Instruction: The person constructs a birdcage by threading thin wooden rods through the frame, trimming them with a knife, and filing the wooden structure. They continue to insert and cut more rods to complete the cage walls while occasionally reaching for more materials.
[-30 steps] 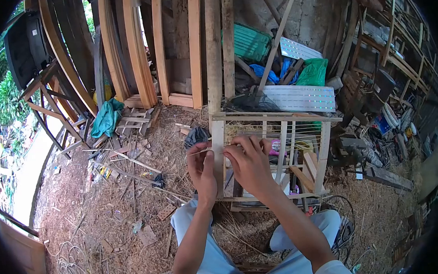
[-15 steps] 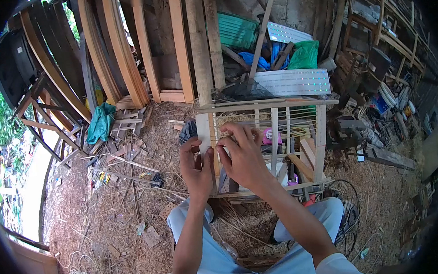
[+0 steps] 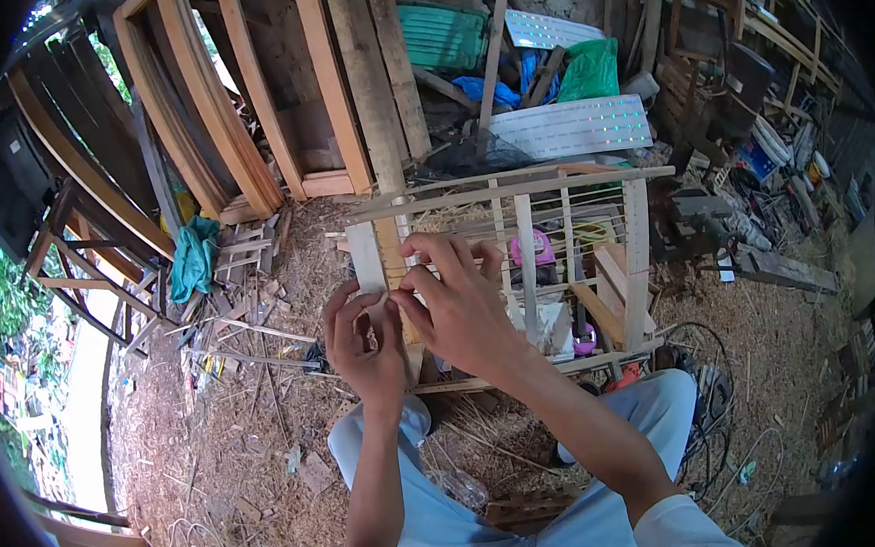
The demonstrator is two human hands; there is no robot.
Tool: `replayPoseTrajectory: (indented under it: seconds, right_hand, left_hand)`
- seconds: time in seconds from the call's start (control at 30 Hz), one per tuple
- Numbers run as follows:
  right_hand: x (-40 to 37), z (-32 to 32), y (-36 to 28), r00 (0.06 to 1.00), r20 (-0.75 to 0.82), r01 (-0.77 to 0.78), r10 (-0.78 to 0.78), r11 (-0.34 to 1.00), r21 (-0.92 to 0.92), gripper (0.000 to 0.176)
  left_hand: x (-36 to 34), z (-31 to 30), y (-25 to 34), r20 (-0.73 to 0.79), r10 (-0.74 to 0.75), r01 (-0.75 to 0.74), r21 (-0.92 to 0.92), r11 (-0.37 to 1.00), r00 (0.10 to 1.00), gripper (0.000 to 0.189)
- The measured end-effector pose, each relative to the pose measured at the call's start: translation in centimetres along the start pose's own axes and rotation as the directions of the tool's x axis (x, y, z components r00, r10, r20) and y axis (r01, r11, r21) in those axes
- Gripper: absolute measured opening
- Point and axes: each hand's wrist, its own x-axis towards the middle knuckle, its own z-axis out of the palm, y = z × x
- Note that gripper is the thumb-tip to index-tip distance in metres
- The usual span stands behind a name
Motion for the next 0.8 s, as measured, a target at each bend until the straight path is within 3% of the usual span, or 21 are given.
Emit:
replayPoseTrajectory:
  seconds: [0.13, 0.4, 0.6, 0.8]
  right_hand:
    - [-0.1, 0.0, 0.4, 1.000, -0.001, -0.006, 0.005, 0.999, -0.032, 0.015]
    - [0.0, -0.5, 0.3, 1.000, -0.004, 0.002, -0.003, 0.998, -0.055, 0.018]
    - [0.1, -0.9, 0.2, 1.000, -0.029, 0.010, -0.012, 0.998, -0.059, 0.016]
    - [0.0, -1.0, 0.7, 0.999, -0.036, 0.021, -0.025, 0.994, -0.104, 0.015]
  left_hand:
    - [-0.3, 0.5, -0.3, 0.003, 0.077, -0.077, 0.016, 0.997, 0.997, 0.021]
    - [-0.4, 0.9, -0.6, -0.003, -0.011, 0.010, -0.110, 0.994, 1.000, 0.032]
    - [-0.3, 0.6, -0.5, 0.021, 0.003, -0.003, 0.000, 1.000, 1.000, 0.033]
    - [-0.3, 0.7, -0.3, 0.013, -0.052, 0.053, -0.097, 0.994, 0.999, 0.032]
